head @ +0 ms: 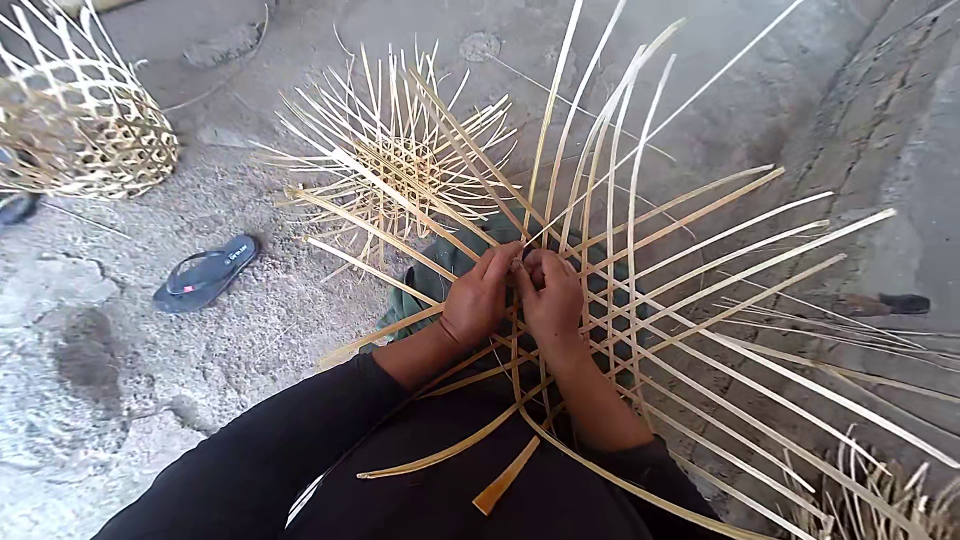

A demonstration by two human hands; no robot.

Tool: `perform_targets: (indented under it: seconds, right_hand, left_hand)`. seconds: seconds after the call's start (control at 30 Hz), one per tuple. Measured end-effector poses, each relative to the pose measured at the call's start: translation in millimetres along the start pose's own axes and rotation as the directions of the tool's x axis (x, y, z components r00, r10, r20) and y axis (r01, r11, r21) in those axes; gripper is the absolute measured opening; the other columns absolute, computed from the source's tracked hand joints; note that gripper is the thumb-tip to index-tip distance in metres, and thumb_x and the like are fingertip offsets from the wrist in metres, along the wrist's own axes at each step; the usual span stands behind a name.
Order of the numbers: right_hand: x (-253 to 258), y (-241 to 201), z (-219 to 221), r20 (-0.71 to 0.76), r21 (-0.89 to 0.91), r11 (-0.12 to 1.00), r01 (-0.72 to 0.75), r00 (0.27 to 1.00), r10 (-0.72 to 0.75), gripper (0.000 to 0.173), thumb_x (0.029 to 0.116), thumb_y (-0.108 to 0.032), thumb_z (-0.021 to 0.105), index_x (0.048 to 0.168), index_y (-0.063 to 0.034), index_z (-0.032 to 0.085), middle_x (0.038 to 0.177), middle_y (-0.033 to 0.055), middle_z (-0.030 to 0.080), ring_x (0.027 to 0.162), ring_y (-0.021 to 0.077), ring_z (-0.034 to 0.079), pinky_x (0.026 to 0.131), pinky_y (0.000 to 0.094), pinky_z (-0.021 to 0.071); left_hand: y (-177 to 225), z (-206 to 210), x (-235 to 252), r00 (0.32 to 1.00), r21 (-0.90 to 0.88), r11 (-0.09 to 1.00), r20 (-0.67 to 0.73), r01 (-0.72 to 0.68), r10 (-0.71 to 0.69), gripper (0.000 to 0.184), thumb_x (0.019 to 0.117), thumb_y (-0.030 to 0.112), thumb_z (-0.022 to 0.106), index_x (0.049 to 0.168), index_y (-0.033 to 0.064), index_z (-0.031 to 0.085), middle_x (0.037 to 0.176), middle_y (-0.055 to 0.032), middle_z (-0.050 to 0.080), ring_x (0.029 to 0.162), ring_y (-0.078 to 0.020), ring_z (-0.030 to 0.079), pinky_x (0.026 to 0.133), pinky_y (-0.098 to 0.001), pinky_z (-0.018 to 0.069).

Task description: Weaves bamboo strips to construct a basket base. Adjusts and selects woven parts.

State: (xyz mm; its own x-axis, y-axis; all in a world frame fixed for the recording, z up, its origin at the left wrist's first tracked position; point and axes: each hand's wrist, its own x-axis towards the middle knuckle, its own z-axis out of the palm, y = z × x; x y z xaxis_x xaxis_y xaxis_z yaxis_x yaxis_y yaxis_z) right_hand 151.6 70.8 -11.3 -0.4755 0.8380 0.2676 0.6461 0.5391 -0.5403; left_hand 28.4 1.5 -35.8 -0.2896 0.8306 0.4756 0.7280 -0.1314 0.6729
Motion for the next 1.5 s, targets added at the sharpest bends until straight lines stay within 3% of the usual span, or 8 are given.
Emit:
perform_targets:
  seconds: [0.1, 0.17, 0.3, 0.7, 0.87, 1.27, 1.4, 1.5]
  right_hand:
    - [11, 3, -29, 0.123, 0.112, 0.993, -0.028, 0.992, 0.014, 0.024, 0.1013, -0.028, 0.066, 0.111, -0.0067, 0.071, 0.093, 0.0081, 0.070, 0.080, 0.0192, 0.068, 0.073, 0.0397, 0.0582]
    - [17, 10, -47, 0.078, 0.147, 0.989, -0.027, 0.997, 0.015, 0.024, 0.1038, -0.024, 0.061, 0.117, -0.0078, 0.072, 0.106, 0.0089, 0.071, 0.087, 0.0165, 0.068, 0.077, 0.0356, 0.0584]
    - [22, 26, -50, -0.018, 0.100, 0.995, 0.023, 1.000, -0.021, 0.018, 0.1011, -0.022, 0.066, 0.110, -0.0100, 0.076, 0.104, 0.0082, 0.069, 0.087, 0.0149, 0.067, 0.076, 0.0316, 0.0590]
    - [20, 28, -32, -0.009, 0.037, 0.991, 0.132, 0.991, -0.131, 0.018, 0.0960, -0.024, 0.072, 0.105, -0.0092, 0.074, 0.101, 0.0090, 0.067, 0.086, 0.0195, 0.065, 0.074, 0.0362, 0.0567]
    - [29, 49, -64, -0.019, 0.046, 0.998, 0.041, 0.999, -0.040, 0.028, 0.0967, -0.016, 0.068, 0.123, -0.0091, 0.069, 0.122, 0.0135, 0.065, 0.107, 0.0266, 0.064, 0.089, 0.0443, 0.0552]
    - [25, 69, -45, -0.064, -0.114, 0.984, 0.135, 0.988, -0.143, 0.022, 0.0988, -0.017, 0.064, 0.118, -0.0135, 0.074, 0.110, 0.0110, 0.070, 0.107, 0.0325, 0.063, 0.093, 0.0509, 0.0510]
    - [31, 66, -52, 0.010, -0.018, 0.998, 0.066, 0.998, -0.065, 0.025, 0.0987, -0.018, 0.065, 0.122, -0.0207, 0.075, 0.109, 0.0083, 0.067, 0.109, 0.0299, 0.060, 0.095, 0.0521, 0.0488]
    - [34, 51, -50, 0.004, 0.030, 0.997, -0.073, 0.997, 0.073, 0.024, 0.0984, -0.036, 0.067, 0.114, -0.0198, 0.076, 0.109, 0.0067, 0.067, 0.111, 0.0299, 0.059, 0.096, 0.0573, 0.0449]
  left_hand:
    - [-1, -2, -1, 1.000, -0.011, 1.000, -0.006, -0.011, 0.011, 0.041, 0.0994, -0.002, 0.048, 0.139, 0.0042, 0.056, 0.121, -0.0159, 0.069, 0.084, -0.0278, 0.073, 0.065, -0.0432, 0.0610]
    - [-1, -4, -3, 1.000, -0.010, 1.000, -0.007, -0.007, 0.007, 0.041, 0.0990, -0.002, 0.047, 0.139, 0.0043, 0.056, 0.122, -0.0159, 0.069, 0.086, -0.0280, 0.074, 0.067, -0.0434, 0.0613]
    - [-3, -3, -3, 1.000, 0.007, 1.000, -0.011, -0.017, 0.017, 0.041, 0.0992, -0.002, 0.047, 0.139, 0.0047, 0.056, 0.122, -0.0170, 0.067, 0.081, -0.0279, 0.072, 0.063, -0.0425, 0.0603]
    - [-4, -3, -1, 1.000, 0.018, 1.000, -0.002, -0.024, 0.024, 0.040, 0.0977, -0.003, 0.048, 0.136, 0.0031, 0.058, 0.127, -0.0165, 0.067, 0.083, -0.0288, 0.073, 0.064, -0.0442, 0.0607]
    - [-4, -2, -2, 1.000, 0.021, 1.000, -0.012, -0.021, 0.021, 0.040, 0.0994, -0.001, 0.047, 0.138, 0.0042, 0.057, 0.128, -0.0168, 0.066, 0.081, -0.0280, 0.072, 0.062, -0.0436, 0.0600]
    - [-8, -3, -3, 1.000, 0.020, 1.000, -0.004, -0.010, 0.011, 0.042, 0.0995, 0.000, 0.045, 0.140, 0.0070, 0.056, 0.127, -0.0135, 0.067, 0.075, -0.0239, 0.071, 0.060, -0.0415, 0.0587]
    - [-8, -3, -3, 1.000, 0.006, 1.000, 0.008, 0.009, -0.009, 0.044, 0.0994, 0.000, 0.044, 0.141, 0.0077, 0.054, 0.128, -0.0135, 0.067, 0.074, -0.0230, 0.071, 0.063, -0.0412, 0.0599]
    - [-9, -2, -3, 1.000, 0.008, 1.000, 0.001, 0.017, -0.017, 0.043, 0.0998, 0.002, 0.044, 0.141, 0.0082, 0.055, 0.122, -0.0132, 0.068, 0.071, -0.0208, 0.070, 0.062, -0.0392, 0.0597]
